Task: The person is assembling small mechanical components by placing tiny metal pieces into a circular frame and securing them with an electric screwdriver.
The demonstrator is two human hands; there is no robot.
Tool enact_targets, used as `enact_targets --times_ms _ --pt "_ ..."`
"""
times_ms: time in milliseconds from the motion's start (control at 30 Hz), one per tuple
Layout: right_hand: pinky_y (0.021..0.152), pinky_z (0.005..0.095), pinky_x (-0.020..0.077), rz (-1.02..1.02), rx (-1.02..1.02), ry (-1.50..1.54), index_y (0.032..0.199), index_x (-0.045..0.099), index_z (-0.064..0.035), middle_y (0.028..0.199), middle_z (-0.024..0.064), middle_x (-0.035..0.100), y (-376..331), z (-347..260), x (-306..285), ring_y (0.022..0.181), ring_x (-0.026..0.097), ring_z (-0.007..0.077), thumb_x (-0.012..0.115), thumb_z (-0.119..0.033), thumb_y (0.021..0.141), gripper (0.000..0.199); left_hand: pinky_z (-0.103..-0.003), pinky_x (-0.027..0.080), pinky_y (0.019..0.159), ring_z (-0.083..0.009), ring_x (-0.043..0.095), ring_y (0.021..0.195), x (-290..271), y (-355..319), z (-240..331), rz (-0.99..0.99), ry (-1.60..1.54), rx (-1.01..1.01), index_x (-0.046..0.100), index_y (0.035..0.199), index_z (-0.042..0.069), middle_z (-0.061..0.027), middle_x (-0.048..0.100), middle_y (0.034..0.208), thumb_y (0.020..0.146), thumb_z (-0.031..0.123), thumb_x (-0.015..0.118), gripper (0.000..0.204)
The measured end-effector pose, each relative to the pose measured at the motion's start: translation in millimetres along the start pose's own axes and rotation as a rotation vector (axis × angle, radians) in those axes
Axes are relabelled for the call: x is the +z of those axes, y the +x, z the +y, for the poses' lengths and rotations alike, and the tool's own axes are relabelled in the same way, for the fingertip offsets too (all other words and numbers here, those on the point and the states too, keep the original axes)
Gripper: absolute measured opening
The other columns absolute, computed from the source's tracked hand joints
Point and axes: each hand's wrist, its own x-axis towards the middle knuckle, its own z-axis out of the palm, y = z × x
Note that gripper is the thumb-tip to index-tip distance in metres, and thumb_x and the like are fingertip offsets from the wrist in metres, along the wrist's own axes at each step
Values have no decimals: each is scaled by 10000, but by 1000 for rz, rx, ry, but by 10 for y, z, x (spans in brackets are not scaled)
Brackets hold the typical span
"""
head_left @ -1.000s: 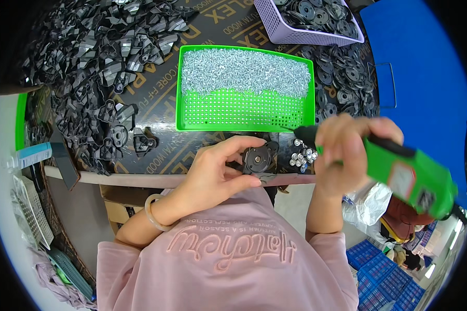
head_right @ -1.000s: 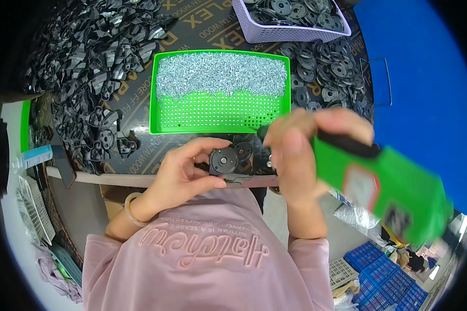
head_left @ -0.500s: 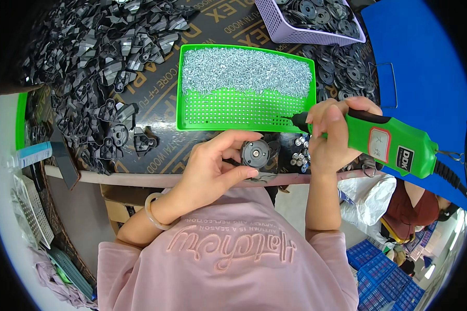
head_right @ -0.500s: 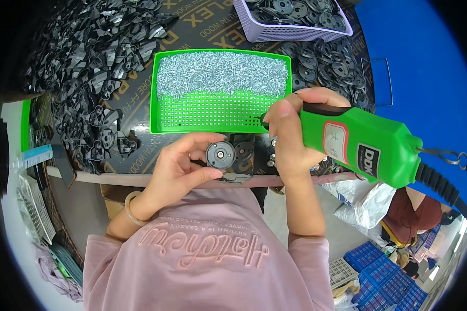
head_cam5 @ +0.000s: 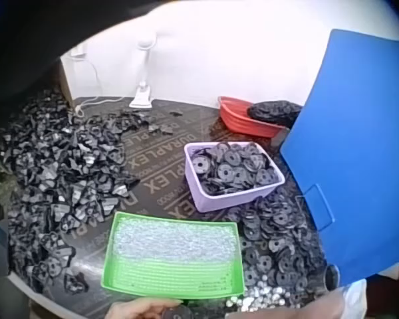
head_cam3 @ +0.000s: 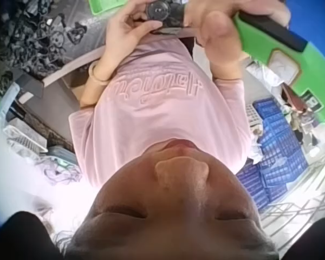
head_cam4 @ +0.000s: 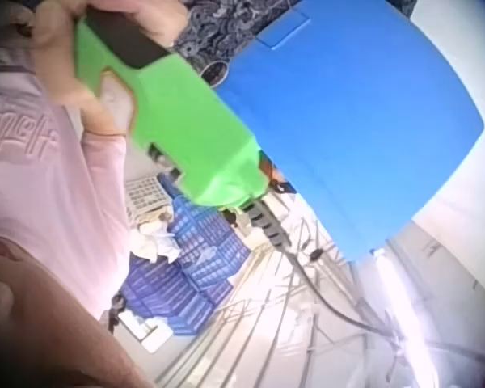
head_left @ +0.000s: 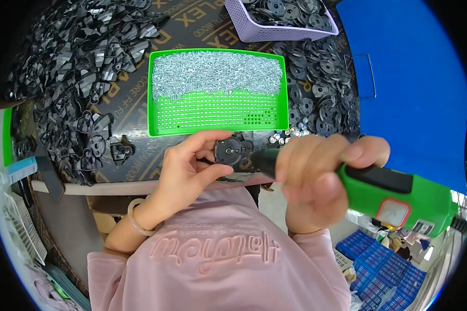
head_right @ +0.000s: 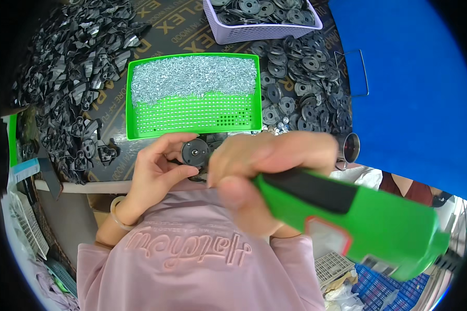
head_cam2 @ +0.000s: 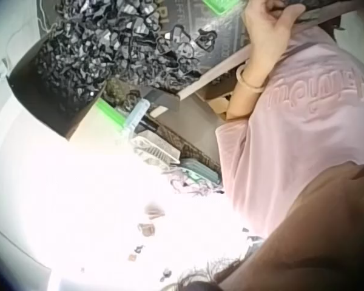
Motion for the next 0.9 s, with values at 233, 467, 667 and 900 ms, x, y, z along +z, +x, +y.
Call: enact_targets --times_ms 233,467,667,900 --pt "569 342 512 -137 -7 63 1145 461 -4 733 124 618 -72 96 -28 589 601 193 669 174 784 453 -206 503 675 -50 596 788 12 -30 -8 18 21 6 594 1278 -13 -16 631 953 773 -164 719 542" --pt "565 307 495 -141 -49 52 1122 473 6 775 129 628 -52 87 -11 600 609 178 672 182 772 439 -201 498 661 -51 596 769 -11 -36 -1 42 -2 -19 581 1292 -13 -18 628 946 788 -168 699 540" --pt "546 317 490 -117 -40 67 1130 468 0 733 122 627 -62 80 -10 587 600 183 676 176 777 446 -199 502 663 -54 611 775 -5 -33 34 54 37 -10 587 1288 -9 -28 647 953 787 -167 697 537" --pt "491 328 443 -106 53 -55 1154 415 -92 678 50 530 -101 -36 33 489 487 161 673 -97 942 334 -203 499 658 -61 625 787 -37 -21 -29 24 84 50 609 1261 26 -45 661 980 770 -148 725 534"
